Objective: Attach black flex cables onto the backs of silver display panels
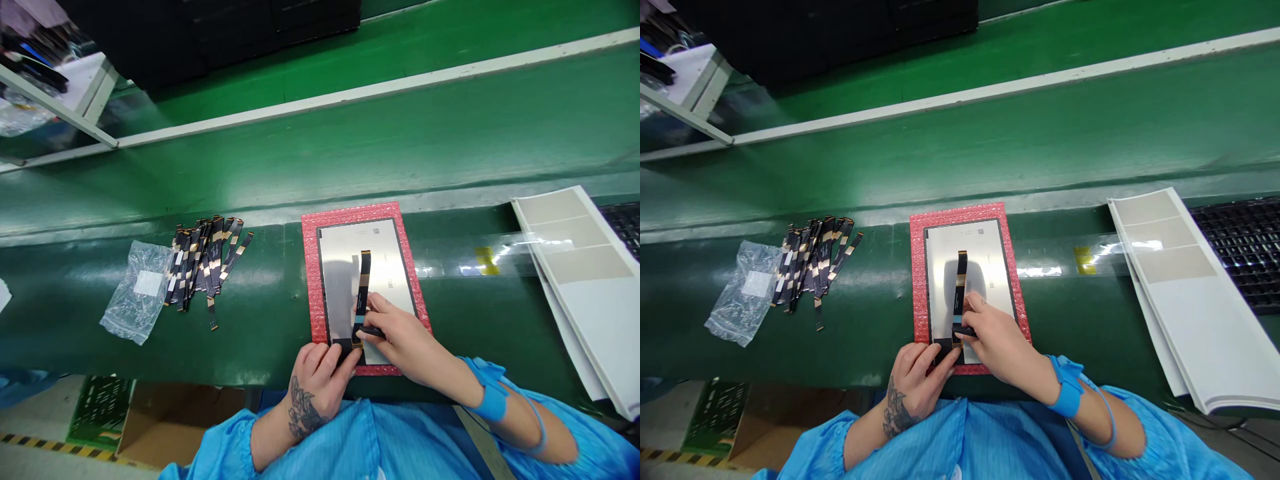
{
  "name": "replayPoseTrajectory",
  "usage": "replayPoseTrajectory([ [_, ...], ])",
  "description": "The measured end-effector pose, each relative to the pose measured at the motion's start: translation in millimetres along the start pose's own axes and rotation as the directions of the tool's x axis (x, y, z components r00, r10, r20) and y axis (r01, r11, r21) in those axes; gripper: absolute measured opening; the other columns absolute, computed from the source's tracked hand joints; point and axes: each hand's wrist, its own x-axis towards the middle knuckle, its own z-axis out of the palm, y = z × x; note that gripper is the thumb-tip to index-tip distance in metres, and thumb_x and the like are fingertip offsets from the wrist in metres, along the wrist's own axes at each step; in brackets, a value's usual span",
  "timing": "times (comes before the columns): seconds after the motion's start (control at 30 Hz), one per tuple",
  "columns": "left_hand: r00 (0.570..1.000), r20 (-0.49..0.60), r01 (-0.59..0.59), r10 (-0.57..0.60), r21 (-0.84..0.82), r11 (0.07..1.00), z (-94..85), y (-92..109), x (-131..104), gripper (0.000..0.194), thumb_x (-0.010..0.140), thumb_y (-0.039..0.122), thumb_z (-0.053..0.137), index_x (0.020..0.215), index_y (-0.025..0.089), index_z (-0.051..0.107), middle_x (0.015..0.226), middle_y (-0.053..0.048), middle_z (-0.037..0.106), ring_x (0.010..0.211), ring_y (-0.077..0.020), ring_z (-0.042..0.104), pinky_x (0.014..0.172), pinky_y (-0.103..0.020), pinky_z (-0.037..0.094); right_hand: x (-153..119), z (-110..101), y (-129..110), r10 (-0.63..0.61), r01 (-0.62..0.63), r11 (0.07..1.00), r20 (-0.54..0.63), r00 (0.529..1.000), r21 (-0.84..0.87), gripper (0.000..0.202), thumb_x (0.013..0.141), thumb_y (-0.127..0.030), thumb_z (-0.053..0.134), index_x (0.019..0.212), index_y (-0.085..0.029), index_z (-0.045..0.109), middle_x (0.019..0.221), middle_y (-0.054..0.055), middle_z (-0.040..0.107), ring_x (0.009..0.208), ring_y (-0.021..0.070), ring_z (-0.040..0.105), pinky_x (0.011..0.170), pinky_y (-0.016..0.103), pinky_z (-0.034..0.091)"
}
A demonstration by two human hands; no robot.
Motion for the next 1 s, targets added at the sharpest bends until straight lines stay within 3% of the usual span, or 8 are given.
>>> replayPoseTrajectory([
  [0.37, 0.989, 0.077, 0.139, -0.129, -0.141, 0.98, -4.0, 2.7, 4.9, 0.029, 0.093, 0.02, 0.043, 0.111, 0.018, 0.066, 0.096, -0.009, 0.053, 0.091, -0.021, 0.048, 0.08, -0.035, 0.038, -1.0, 3.6, -1.0, -0.02, 0.02, 0.998, 0.0, 1.0, -0.057, 0.019, 0.081, 0.0, 0.058, 0.072, -0.015, 0.05, 0.096, 0.006, 0.049, 0.078, 0.0186, 0.055, 0.062, 0.027, 0.046],
  [0.47, 0.976, 0.11, 0.208, -0.19, -0.196, 0.958, -6.8, 3.7, 6.9, 0.03, 0.091, 0.022, 0.044, 0.112, 0.021, 0.065, 0.098, -0.009, 0.053, 0.092, -0.0217, 0.048, 0.08, -0.037, 0.038, -1.3, 3.5, -1.5, 0.009, -0.031, 0.989, -0.15, 0.989, -0.144, 0.011, 0.082, -0.009, 0.058, 0.082, -0.016, 0.05, 0.106, 0.009, 0.048, 0.072, 0.0186, 0.056, 0.055, 0.028, 0.046],
  [0.53, 0.974, 0.116, 0.217, -0.197, -0.201, 0.955, -8.2, 4.2, 7.7, 0.03, 0.09, 0.021, 0.044, 0.112, 0.021, 0.065, 0.097, -0.009, 0.052, 0.092, -0.0217, 0.047, 0.081, -0.038, 0.037, -3.0, -2.8, 0.7, 0.033, -0.117, 0.973, -0.378, 0.925, -0.2, 0.009, 0.087, -0.023, 0.056, 0.087, -0.016, 0.05, 0.111, 0.012, 0.047, 0.071, 0.0204, 0.056, 0.049, 0.028, 0.043],
  [0.6, 0.975, 0.113, 0.211, -0.191, -0.199, 0.957, -8.9, 4.6, 8.3, 0.031, 0.089, 0.021, 0.045, 0.111, 0.02, 0.066, 0.097, -0.009, 0.052, 0.092, -0.0217, 0.047, 0.081, -0.038, 0.037, -8.2, -14.9, 4.6, 0.033, -0.172, 0.968, -0.588, 0.809, -0.182, 0.02, 0.092, -0.036, 0.052, 0.087, -0.017, 0.052, 0.11, 0.013, 0.047, 0.079, 0.0236, 0.056, 0.051, 0.03, 0.044],
  [0.7, 0.976, 0.11, 0.209, -0.19, -0.202, 0.957, -8.9, 4.7, 8.1, 0.031, 0.089, 0.022, 0.045, 0.112, 0.02, 0.065, 0.098, -0.01, 0.052, 0.093, -0.0221, 0.047, 0.082, -0.039, 0.038, -24.6, -35.7, 11.0, 0.099, -0.151, 0.989, -0.724, 0.683, -0.007, 0.029, 0.091, -0.043, 0.055, 0.079, -0.018, 0.061, 0.101, 0.011, 0.051, 0.09, 0.0252, 0.054, 0.061, 0.03, 0.045],
  [0.77, 0.977, 0.112, 0.202, -0.181, -0.216, 0.955, -8.7, 4.1, 6.5, 0.031, 0.088, 0.023, 0.045, 0.113, 0.019, 0.065, 0.101, -0.011, 0.052, 0.095, -0.0229, 0.047, 0.083, -0.04, 0.038, -39.0, -45.2, 15.5, 0.317, -0.134, 0.943, -0.703, 0.637, 0.304, 0.033, 0.088, -0.047, 0.06, 0.075, -0.018, 0.066, 0.098, 0.009, 0.054, 0.074, 0.0189, 0.053, 0.051, 0.026, 0.04],
  [0.87, 0.98, 0.119, 0.189, -0.162, -0.274, 0.943, -10.2, 1.0, 0.6, 0.034, 0.088, 0.022, 0.047, 0.119, 0.018, 0.061, 0.11, -0.012, 0.051, 0.1, -0.0242, 0.046, 0.086, -0.042, 0.04, -57.2, -50.6, 23.7, 0.643, -0.102, 0.651, -0.475, 0.6, 0.752, 0.046, 0.075, -0.063, 0.069, 0.063, -0.018, 0.069, 0.097, 0.01, 0.059, 0.053, 0.0121, 0.045, 0.041, 0.024, 0.038],
  [1.0, 0.967, 0.138, 0.244, -0.212, -0.292, 0.925, -21.1, -12.5, -8.6, 0.037, 0.09, 0.017, 0.046, 0.126, 0.019, 0.055, 0.118, -0.012, 0.049, 0.107, -0.0234, 0.045, 0.09, -0.041, 0.042, -62.1, -52.0, 30.6, 0.728, -0.21, 0.518, -0.299, 0.617, 0.829, 0.07, 0.061, -0.087, 0.06, 0.058, -0.019, 0.072, 0.071, 0.013, 0.06, 0.062, 0.0223, 0.054, 0.05, 0.03, 0.047],
])
